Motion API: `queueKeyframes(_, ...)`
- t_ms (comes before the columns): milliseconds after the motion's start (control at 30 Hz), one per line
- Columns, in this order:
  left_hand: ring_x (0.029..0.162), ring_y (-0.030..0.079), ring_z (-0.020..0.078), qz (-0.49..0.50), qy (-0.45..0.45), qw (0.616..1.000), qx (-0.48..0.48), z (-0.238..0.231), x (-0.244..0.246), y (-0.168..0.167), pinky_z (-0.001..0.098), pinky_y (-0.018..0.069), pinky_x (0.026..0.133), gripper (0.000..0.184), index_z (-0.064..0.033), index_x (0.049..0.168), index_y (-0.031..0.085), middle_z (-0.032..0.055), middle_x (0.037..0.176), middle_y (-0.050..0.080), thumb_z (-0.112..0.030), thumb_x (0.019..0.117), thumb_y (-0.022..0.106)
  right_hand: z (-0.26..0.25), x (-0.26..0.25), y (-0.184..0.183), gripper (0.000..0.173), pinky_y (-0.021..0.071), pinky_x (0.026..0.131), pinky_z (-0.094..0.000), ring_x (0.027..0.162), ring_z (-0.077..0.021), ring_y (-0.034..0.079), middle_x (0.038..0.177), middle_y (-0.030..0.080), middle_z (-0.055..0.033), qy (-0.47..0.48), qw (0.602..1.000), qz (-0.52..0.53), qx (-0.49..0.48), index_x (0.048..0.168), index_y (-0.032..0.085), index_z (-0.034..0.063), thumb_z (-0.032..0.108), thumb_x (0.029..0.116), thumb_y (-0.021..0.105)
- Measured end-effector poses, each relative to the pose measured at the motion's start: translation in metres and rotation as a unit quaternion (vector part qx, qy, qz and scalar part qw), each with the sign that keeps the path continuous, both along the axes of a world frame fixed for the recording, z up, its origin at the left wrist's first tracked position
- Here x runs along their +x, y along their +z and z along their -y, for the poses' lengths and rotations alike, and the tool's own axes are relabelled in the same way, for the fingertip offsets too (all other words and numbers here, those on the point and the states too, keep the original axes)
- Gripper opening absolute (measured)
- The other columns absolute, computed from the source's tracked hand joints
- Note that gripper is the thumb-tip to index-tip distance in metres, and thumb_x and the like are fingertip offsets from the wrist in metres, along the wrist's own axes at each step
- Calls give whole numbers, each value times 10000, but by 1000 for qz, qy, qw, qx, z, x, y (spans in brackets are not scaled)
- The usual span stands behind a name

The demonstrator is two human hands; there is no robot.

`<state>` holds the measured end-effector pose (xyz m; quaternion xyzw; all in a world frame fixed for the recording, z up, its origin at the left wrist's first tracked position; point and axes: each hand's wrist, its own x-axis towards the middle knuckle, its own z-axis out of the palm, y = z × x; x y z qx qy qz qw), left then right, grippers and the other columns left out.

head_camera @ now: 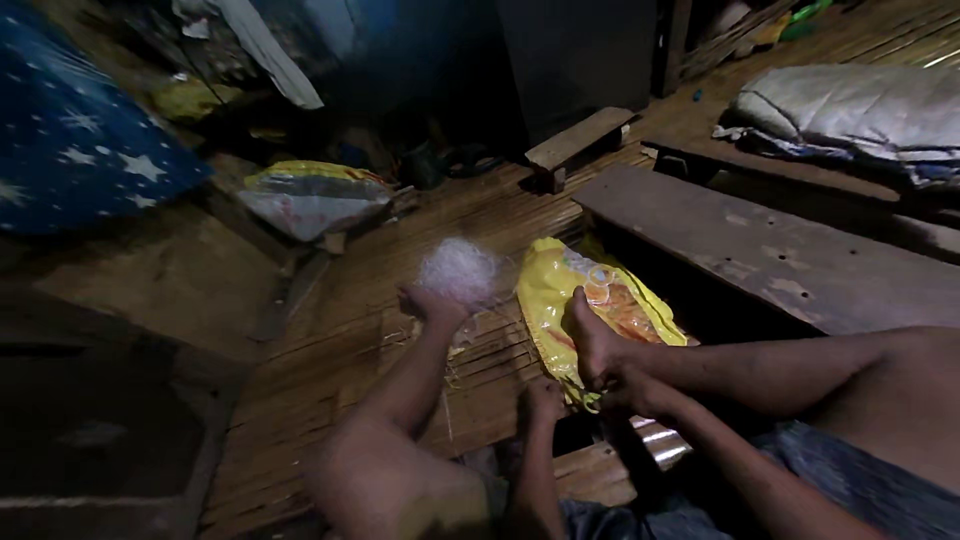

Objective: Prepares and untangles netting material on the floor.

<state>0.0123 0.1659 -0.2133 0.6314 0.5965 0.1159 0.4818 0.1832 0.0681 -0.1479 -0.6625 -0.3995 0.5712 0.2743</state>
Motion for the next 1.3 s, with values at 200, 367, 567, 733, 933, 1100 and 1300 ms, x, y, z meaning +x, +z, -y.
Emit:
queueKeyframes(200, 720, 626, 155, -10, 1, 998, -57, 1, -13, 20, 316, 544, 683, 267, 31, 1223, 640, 118, 949, 667, -117, 1065, 484, -10, -29, -16, 297, 576, 706, -360, 706, -182, 658, 923, 688, -125, 14, 998, -21, -51, 1222, 627, -24, 195, 1022, 627)
queueKeyframes(367, 644, 604, 108, 33, 28, 996, -73, -7, -19, 7, 269, 524, 611, 234, 47, 1162, 642, 75, 845, 656, -133, 1052, 541, -9, -33, -24, 333, 574, 643, -325, 646, -151, 653, 872, 692, -85, 20, 996, -24, -89, 1216, 629, -15, 271, 1050, 591)
queueKeyframes(567, 773, 643, 143, -18, 3, 998, -65, -6, -17, 18, 309, 547, 741, 286, 43, 1220, 632, 117, 981, 679, -174, 1059, 536, -5, -27, -26, 320, 573, 704, -327, 712, -150, 658, 941, 686, -103, 33, 995, -33, -93, 1259, 621, -11, 226, 1049, 572)
queueKeyframes(733, 836, 653, 170, -38, -22, 997, -64, -10, -16, 18, 333, 544, 791, 304, 40, 1246, 630, 142, 1048, 685, -183, 1075, 515, -11, -38, -27, 312, 602, 683, -340, 739, -190, 695, 953, 679, -107, -51, 982, -124, -135, 1269, 564, 3, 238, 1072, 508)
queueKeyframes(933, 734, 621, 134, -12, -12, 998, -65, -11, -17, 7, 312, 542, 709, 278, 12, 1204, 654, 84, 913, 656, -190, 1063, 524, -15, -48, -29, 366, 576, 741, -327, 838, -186, 698, 1058, 695, -95, -66, 955, -250, -146, 1297, 552, 85, 339, 1117, 359)
queueKeyframes(1100, 791, 600, 134, 2, -22, 997, -73, -5, -16, 26, 296, 520, 757, 301, 57, 1248, 619, 116, 998, 658, -163, 1082, 496, -8, -48, -42, 442, 532, 757, -339, 927, -196, 651, 1210, 645, -101, -90, 941, -297, -137, 1378, 525, 122, 402, 1114, 307)
queueKeyframes(1300, 768, 603, 145, -2, -29, 997, -67, -11, -17, 20, 313, 529, 738, 304, 57, 1241, 620, 118, 981, 656, -168, 1075, 502, -13, -45, -44, 388, 529, 691, -281, 817, -136, 642, 1089, 653, -66, -110, 942, -300, -100, 1346, 525, 118, 387, 1114, 368)
